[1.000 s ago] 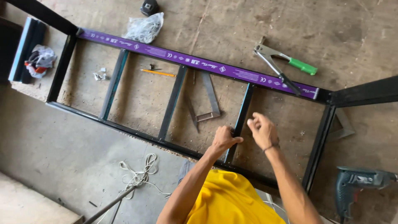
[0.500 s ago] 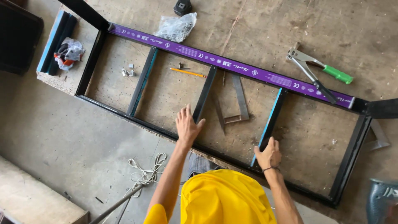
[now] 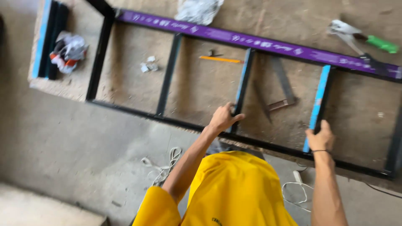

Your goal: Assembling a metal frame using a power drill and a hand riveter

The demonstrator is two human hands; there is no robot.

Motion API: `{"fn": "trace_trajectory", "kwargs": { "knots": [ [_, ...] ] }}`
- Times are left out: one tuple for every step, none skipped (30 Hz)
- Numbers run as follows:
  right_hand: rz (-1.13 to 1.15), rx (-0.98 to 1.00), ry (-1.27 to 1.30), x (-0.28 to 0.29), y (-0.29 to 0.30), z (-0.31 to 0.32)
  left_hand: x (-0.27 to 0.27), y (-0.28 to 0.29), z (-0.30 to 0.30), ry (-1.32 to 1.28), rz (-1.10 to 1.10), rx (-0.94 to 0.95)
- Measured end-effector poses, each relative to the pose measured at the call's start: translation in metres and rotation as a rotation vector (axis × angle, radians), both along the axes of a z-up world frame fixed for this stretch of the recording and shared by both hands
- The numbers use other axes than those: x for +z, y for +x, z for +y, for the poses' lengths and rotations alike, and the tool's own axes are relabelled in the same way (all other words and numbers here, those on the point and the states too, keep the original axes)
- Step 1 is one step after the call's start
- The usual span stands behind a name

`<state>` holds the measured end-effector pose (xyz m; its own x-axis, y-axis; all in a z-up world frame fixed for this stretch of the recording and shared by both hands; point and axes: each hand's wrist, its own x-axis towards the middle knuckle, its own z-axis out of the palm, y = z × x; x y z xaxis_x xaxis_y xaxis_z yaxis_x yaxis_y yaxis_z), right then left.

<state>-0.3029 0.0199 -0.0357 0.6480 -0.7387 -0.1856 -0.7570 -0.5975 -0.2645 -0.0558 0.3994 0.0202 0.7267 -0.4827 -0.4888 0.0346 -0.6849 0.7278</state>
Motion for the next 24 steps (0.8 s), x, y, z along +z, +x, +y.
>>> {"fn": "trace_trajectory", "kwargs": {
  "knots": [
    [-0.034,0.064,-0.112,0.012,0.001,0.007,0.001,0.004,0.009,0.013,-0.075,-0.090],
    [-0.071,0.128,-0.222,0.023,0.002,0.012,0.002,0.008,0.016,0.025,-0.149,-0.180],
    [-0.060,0.140,-0.216,0.015,-0.006,0.010,0.013,0.015,0.039,0.030,-0.136,-0.170],
    [-0.152,0.187,-0.254,0.008,-0.013,0.005,0.024,0.022,0.060,0.047,-0.182,-0.070],
    [-0.245,0.227,-0.298,0.003,-0.021,-0.002,0.035,0.031,0.076,0.059,-0.231,0.024],
    [-0.235,0.233,-0.297,0.007,-0.020,0.006,0.036,0.042,0.106,0.059,-0.220,0.028],
    [-0.150,0.173,-0.208,0.011,-0.020,0.012,0.036,0.054,0.132,0.002,-0.480,0.129],
    [-0.064,0.114,-0.118,0.015,-0.021,0.016,0.036,0.065,0.157,-0.057,-0.740,0.228],
    [-0.057,0.105,-0.125,-0.002,-0.027,0.017,0.028,0.070,0.182,-0.067,-0.733,0.222],
    [-0.115,0.161,-0.224,-0.019,-0.033,0.016,0.020,0.075,0.205,0.117,-0.760,0.319],
    [-0.174,0.208,-0.333,-0.033,-0.040,0.011,0.009,0.085,0.220,0.288,-0.788,0.408],
    [-0.168,0.189,-0.352,-0.023,-0.038,0.018,0.000,0.087,0.226,0.264,-0.786,0.395],
    [-0.196,0.148,-0.305,-0.017,-0.032,0.027,-0.007,0.089,0.235,0.279,-0.663,0.321],
    [-0.226,0.108,-0.258,-0.010,-0.026,0.035,-0.014,0.091,0.244,0.294,-0.541,0.245],
    [-0.236,0.097,-0.264,-0.017,-0.028,0.034,-0.018,0.088,0.243,0.286,-0.554,0.239],
    [-0.232,0.055,-0.294,-0.024,-0.030,0.033,-0.021,0.086,0.243,0.251,-0.572,0.265],
    [-0.223,0.012,-0.325,-0.028,-0.034,0.030,-0.024,0.082,0.240,0.215,-0.585,0.288],
    [-0.228,0.000,-0.333,-0.022,-0.032,0.037,-0.015,0.083,0.239,0.204,-0.592,0.279],
    [-0.232,-0.006,-0.343,-0.015,-0.030,0.042,-0.008,0.083,0.238,0.218,-0.584,0.282],
    [-0.236,-0.012,-0.354,-0.009,-0.029,0.047,-0.001,0.083,0.236,0.232,-0.577,0.284],
    [-0.237,-0.028,-0.367,-0.012,-0.030,0.045,-0.005,0.085,0.235,0.215,-0.581,0.271],
    [-0.232,-0.034,-0.362,-0.015,-0.030,0.042,-0.010,0.088,0.233,0.243,-0.602,0.272],
    [-0.229,-0.034,-0.350,-0.020,-0.028,0.043,-0.014,0.089,0.237,0.278,-0.625,0.278],
    [-0.231,-0.045,-0.356,-0.017,-0.030,0.045,-0.015,0.087,0.225,0.270,-0.629,0.270]
  ]
}}
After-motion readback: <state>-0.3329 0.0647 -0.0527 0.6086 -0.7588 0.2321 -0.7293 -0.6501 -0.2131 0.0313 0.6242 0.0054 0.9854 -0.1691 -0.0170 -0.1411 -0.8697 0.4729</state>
